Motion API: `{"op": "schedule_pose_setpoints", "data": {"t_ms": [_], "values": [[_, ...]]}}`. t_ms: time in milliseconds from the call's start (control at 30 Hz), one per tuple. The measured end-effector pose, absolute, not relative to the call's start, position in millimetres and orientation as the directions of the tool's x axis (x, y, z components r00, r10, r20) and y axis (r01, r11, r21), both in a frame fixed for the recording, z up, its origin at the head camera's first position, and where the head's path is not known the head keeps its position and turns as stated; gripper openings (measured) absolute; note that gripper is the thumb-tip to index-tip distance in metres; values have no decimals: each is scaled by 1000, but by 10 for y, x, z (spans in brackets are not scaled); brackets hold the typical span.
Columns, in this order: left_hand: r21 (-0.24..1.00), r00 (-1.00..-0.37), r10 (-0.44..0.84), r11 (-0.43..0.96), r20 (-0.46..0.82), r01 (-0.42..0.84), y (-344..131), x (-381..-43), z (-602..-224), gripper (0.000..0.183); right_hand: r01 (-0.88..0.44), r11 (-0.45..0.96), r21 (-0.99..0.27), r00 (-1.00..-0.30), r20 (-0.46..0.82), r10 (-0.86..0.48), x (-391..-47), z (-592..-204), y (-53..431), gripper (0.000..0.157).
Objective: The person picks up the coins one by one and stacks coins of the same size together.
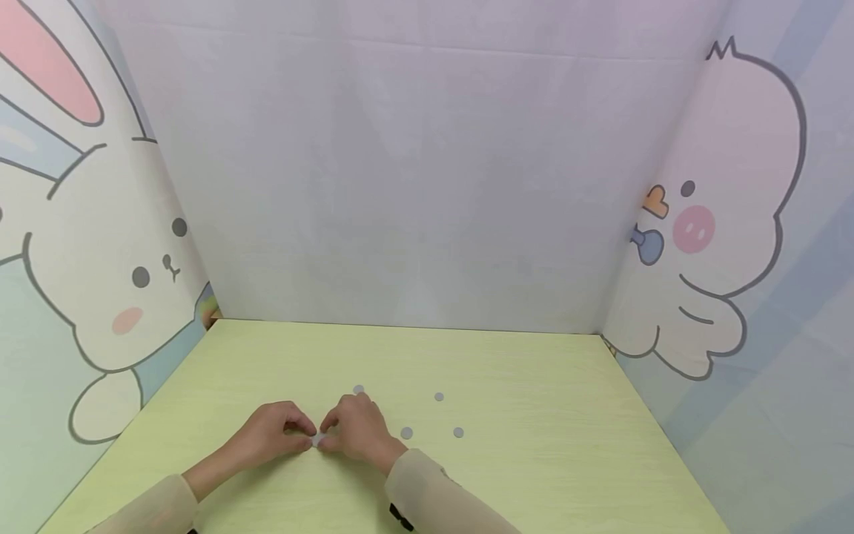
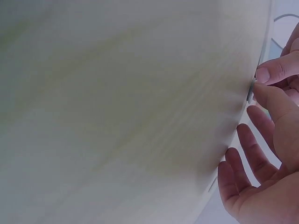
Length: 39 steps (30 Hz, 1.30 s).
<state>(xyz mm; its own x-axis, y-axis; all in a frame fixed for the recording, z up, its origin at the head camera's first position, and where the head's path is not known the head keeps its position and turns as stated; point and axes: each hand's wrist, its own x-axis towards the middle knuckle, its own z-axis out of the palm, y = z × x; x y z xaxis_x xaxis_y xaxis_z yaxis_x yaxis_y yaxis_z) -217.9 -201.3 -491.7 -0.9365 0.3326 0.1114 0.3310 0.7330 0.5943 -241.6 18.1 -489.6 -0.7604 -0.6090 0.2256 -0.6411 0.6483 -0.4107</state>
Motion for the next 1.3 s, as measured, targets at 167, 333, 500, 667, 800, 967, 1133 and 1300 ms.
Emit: {"op": "schedule_pose_setpoints", "data": {"t_ms": [167, 333, 500, 667, 800, 967, 1133, 1300], "values": [[597, -939, 328, 735, 102, 321, -2012, -2175, -4915, 15, -626, 659, -417, -774, 224, -593, -2409, -4880, 217, 13], [605, -941, 324, 732, 94, 313, -2017, -2170, -4916, 14, -587, 667, -458, -799, 199, -567, -2400, -4898, 225, 12], [606, -936, 338, 725, 103, 328, -2027, -2170, -4917, 14, -584, 667, -464, -803, 207, -559, -2400, -4917, 205, 10], [605, -930, 350, 718, 112, 343, -2036, -2167, -4915, 14, -606, 666, -435, -790, 230, -569, -2402, -4924, 185, 8], [608, -928, 355, 714, 112, 347, -2040, -2164, -4912, 14, -604, 668, -436, -791, 226, -568, -2399, -4922, 178, 7], [607, -930, 352, 717, 111, 343, -2038, -2166, -4914, 14, -609, 669, -426, -787, 224, -574, -2395, -4915, 171, 6], [608, -929, 353, 715, 111, 345, -2037, -2170, -4906, 14, -617, 670, -413, -782, 228, -579, -2394, -4897, 172, 5], [601, -928, 355, 719, 115, 349, -2046, -2171, -4907, 15, -617, 673, -408, -782, 223, -582, -2386, -4893, 174, 5]]}}
